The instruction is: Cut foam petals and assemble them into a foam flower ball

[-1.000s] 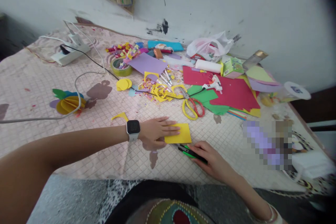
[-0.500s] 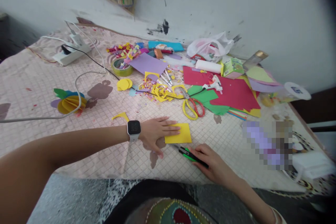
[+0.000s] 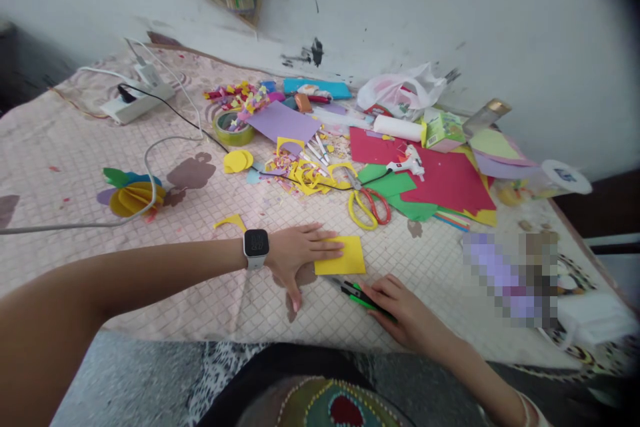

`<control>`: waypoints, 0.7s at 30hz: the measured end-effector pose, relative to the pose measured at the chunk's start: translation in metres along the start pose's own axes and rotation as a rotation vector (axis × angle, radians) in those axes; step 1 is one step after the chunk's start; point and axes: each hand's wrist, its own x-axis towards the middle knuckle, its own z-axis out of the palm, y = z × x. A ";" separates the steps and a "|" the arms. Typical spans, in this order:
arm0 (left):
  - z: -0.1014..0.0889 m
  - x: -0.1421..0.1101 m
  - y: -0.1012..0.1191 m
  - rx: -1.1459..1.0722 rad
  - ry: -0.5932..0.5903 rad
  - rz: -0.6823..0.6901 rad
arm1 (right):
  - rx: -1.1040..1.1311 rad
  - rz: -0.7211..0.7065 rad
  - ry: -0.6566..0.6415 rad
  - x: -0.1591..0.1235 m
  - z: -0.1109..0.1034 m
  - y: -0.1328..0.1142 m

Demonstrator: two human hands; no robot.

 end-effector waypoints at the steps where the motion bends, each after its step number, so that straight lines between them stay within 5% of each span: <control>1: 0.000 0.000 0.000 -0.010 -0.005 -0.005 | -0.007 -0.008 -0.005 0.000 0.000 0.000; 13: -0.001 0.001 0.002 -0.122 0.024 -0.045 | -0.128 -0.068 -0.003 0.002 -0.004 -0.003; 21: -0.003 0.001 0.003 -0.104 -0.032 -0.079 | -0.013 -0.043 -0.047 0.000 -0.008 -0.011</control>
